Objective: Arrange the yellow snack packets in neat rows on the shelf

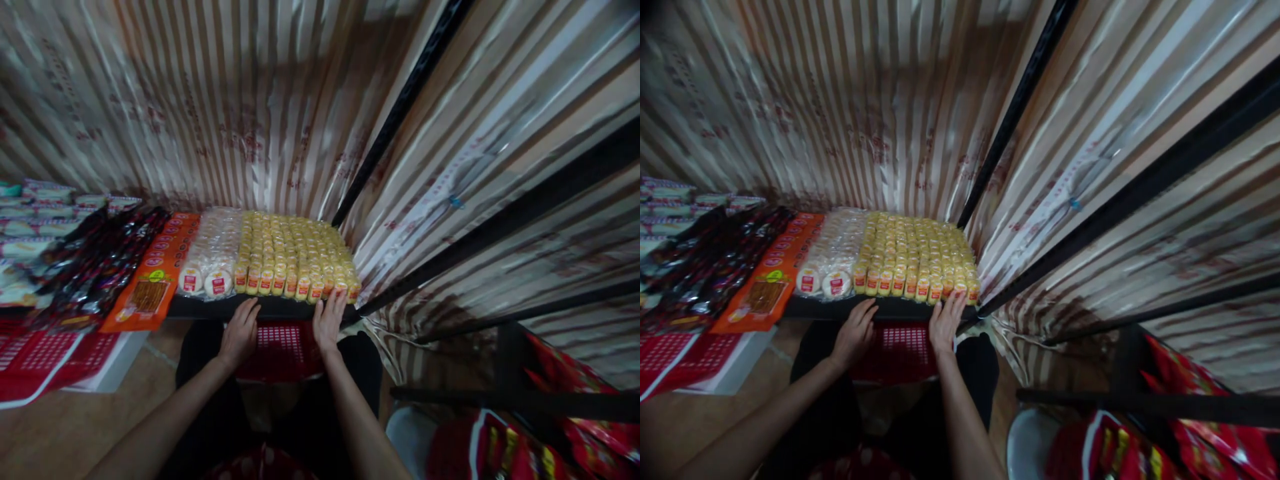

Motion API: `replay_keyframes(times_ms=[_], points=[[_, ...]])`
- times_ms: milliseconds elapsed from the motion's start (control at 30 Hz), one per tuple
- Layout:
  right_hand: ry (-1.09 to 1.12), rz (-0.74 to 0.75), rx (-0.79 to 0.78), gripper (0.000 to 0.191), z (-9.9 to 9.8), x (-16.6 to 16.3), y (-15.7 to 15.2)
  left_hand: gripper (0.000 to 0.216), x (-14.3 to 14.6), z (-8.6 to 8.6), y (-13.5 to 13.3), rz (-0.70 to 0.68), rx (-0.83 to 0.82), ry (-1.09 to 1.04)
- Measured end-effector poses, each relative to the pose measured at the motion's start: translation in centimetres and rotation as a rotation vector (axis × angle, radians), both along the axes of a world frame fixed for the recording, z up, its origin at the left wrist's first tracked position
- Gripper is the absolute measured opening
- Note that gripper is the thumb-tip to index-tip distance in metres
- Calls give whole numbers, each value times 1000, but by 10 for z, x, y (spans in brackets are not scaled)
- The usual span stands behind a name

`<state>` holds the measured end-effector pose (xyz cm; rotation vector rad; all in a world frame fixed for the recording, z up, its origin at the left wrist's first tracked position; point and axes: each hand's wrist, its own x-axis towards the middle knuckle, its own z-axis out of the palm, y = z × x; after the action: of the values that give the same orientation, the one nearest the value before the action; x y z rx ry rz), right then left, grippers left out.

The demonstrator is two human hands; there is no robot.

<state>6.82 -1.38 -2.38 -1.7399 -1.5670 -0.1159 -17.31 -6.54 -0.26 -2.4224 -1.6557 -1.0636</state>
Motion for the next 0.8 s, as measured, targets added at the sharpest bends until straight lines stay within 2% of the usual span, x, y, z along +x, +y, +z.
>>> replay_keyframes(times_ms=[133,267,500,667,800], points=[[-11,16,10,62,-1,1,8,39,2,7,9,-30,-21,-35],[-22,-14,48,57,9,-1,-1,38,2,9,10,-48,-31,-71],[-118,182,17,46,24,-16,-9,37,6,7,1,-95,-12,-59],[-126,208,-8,49,25,-19,-6,36,2,9,-3,-116,-26,-35],[-82,201,43,47,22,-19,-15,35,-6,10,-5,-136,-56,-19]])
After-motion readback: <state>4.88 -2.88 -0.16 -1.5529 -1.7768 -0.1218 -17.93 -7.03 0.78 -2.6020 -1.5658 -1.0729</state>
